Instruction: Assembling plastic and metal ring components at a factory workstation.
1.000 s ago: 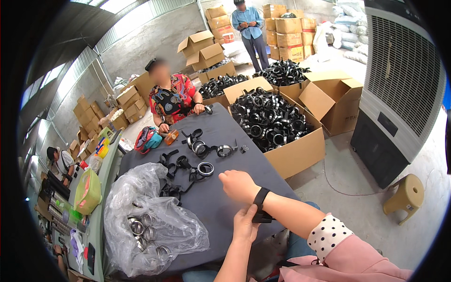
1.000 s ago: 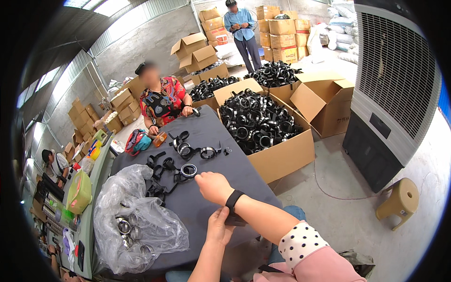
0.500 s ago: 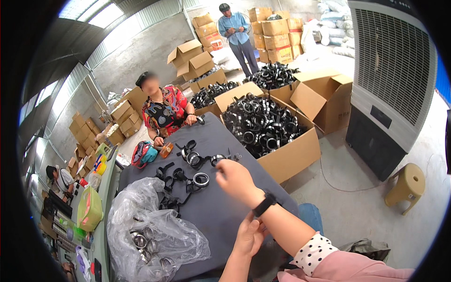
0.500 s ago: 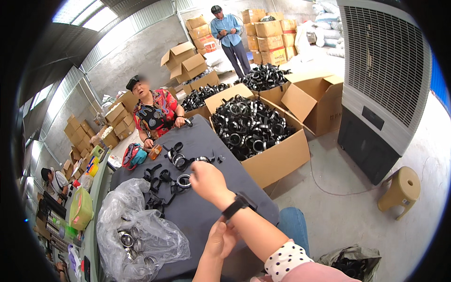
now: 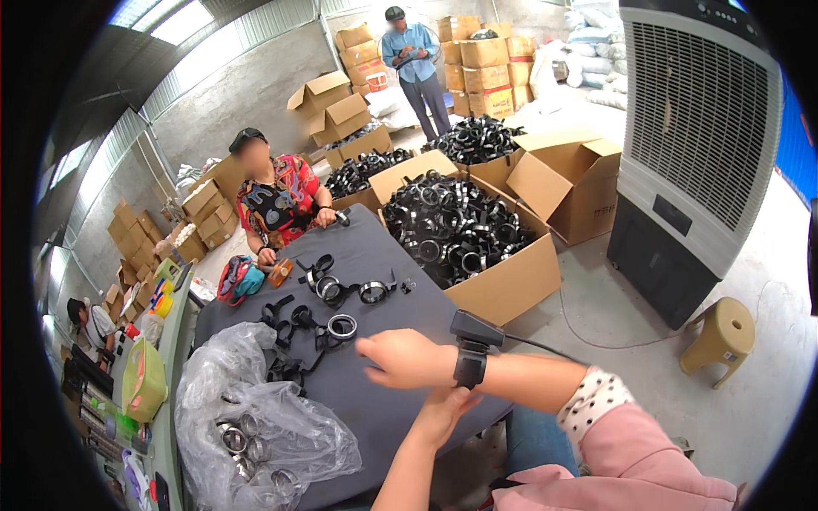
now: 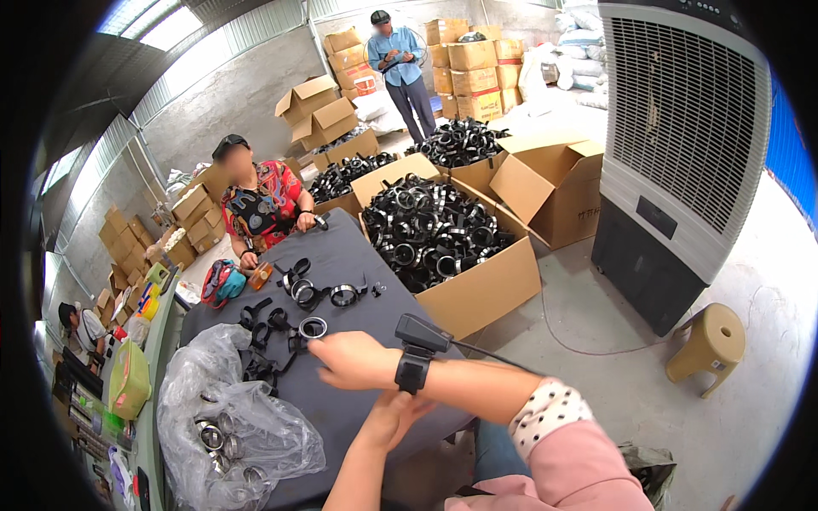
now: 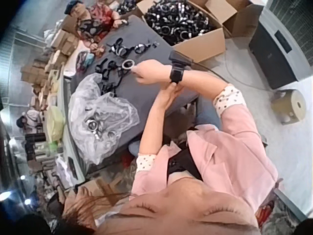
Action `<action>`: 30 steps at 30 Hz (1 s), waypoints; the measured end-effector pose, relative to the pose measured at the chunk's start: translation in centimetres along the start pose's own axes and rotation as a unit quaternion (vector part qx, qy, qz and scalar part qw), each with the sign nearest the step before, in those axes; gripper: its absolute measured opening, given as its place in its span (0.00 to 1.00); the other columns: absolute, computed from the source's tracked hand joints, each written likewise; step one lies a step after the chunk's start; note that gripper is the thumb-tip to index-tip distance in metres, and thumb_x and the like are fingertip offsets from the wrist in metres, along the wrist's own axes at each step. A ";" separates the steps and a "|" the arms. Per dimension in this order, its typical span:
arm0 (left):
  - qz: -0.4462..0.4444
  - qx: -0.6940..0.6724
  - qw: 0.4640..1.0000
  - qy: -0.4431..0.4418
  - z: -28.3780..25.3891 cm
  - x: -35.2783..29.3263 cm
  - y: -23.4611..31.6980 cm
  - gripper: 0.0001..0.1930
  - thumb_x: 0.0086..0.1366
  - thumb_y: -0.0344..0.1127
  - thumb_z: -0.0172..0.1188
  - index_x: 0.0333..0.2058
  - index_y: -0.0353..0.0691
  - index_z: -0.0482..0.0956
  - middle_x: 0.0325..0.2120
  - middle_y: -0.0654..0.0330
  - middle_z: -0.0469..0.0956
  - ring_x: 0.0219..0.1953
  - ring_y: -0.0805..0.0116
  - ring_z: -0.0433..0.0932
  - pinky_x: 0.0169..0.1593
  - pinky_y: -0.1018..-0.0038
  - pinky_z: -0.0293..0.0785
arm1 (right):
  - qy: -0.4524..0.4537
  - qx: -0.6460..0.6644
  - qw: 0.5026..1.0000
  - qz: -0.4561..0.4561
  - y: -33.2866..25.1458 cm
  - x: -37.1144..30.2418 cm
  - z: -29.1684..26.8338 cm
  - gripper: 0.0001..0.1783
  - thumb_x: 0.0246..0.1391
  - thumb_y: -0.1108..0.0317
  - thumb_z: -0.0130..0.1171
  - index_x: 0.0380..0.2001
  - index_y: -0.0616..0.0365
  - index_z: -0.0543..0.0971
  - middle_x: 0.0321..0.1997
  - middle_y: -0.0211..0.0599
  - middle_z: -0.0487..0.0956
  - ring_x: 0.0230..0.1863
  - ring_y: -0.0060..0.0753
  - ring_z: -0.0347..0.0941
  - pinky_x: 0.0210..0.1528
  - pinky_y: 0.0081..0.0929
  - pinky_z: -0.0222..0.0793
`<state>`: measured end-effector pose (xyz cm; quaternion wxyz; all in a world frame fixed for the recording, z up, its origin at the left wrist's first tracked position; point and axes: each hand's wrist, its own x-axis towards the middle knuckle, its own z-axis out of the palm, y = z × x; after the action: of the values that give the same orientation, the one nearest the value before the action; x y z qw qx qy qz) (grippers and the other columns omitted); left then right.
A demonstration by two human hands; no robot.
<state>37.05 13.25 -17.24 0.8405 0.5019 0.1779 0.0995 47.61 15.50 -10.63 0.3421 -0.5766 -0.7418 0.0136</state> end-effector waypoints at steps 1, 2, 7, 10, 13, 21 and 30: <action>-0.037 0.136 0.990 0.013 -0.5 -1.2 -0.5 0.35 0.53 0.49 0.71 0.55 0.38 0.71 0.54 0.55 0.73 0.56 0.57 0.71 0.57 0.62 0.67 | -0.025 -0.122 0.991 -0.040 2.4 -1.3 1.5 0.10 0.46 0.67 0.58 0.29 0.61 0.73 0.23 0.42 0.77 0.30 0.43 0.78 0.32 0.40 0.72; -0.070 0.268 0.960 0.030 -0.8 -2.2 -0.6 0.28 0.54 0.45 0.71 0.51 0.38 0.75 0.49 0.55 0.77 0.51 0.59 0.76 0.54 0.66 0.71 | -0.064 -0.200 0.974 -0.080 4.4 -2.6 2.8 0.10 0.45 0.66 0.59 0.30 0.59 0.74 0.26 0.39 0.77 0.30 0.42 0.77 0.29 0.38 0.72; 0.424 0.594 0.683 0.029 5.9 -2.7 6.6 0.27 0.51 0.43 0.71 0.48 0.39 0.75 0.45 0.55 0.77 0.47 0.53 0.75 0.52 0.63 0.70 | -0.370 -0.356 0.843 -0.160 6.7 -6.8 3.8 0.10 0.50 0.56 0.55 0.26 0.49 0.78 0.26 0.31 0.78 0.31 0.34 0.76 0.26 0.30 0.62; 0.354 0.686 0.626 -0.109 8.7 2.5 6.8 0.27 0.55 0.48 0.66 0.48 0.38 0.73 0.43 0.52 0.76 0.47 0.53 0.75 0.50 0.61 0.71 | -0.331 -0.392 0.840 -0.173 6.1 -7.5 7.3 0.10 0.50 0.57 0.55 0.26 0.49 0.78 0.27 0.30 0.78 0.32 0.33 0.76 0.27 0.29 0.64; 0.225 0.664 0.685 -0.199 8.1 5.3 6.8 0.19 0.58 0.43 0.64 0.42 0.37 0.75 0.39 0.50 0.76 0.43 0.52 0.76 0.46 0.63 0.72 | -0.302 -0.398 0.851 -0.160 6.7 -7.9 9.2 0.10 0.50 0.57 0.55 0.26 0.50 0.79 0.27 0.30 0.78 0.33 0.32 0.76 0.28 0.27 0.65; 0.246 0.433 0.805 -0.322 14.4 5.0 2.3 0.07 0.58 0.32 0.56 0.32 0.35 0.73 0.34 0.48 0.72 0.43 0.51 0.72 0.45 0.62 0.69 | -0.272 -0.359 0.872 -0.190 8.1 -6.6 12.7 0.09 0.52 0.60 0.55 0.29 0.52 0.78 0.30 0.30 0.78 0.37 0.33 0.77 0.32 0.29 0.71; 0.108 0.603 0.767 -0.191 12.1 5.2 4.4 0.16 0.61 0.42 0.55 0.28 0.33 0.81 0.28 0.46 0.80 0.35 0.46 0.79 0.39 0.57 0.74 | -0.260 -0.309 0.904 -0.138 6.6 -5.0 12.3 0.08 0.52 0.61 0.55 0.29 0.53 0.78 0.30 0.32 0.78 0.36 0.35 0.77 0.33 0.31 0.72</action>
<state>46.66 7.37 -9.12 0.3657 0.9298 -0.0187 -0.0359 47.21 18.00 -25.24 -0.0599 -0.5215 -0.8434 -0.1145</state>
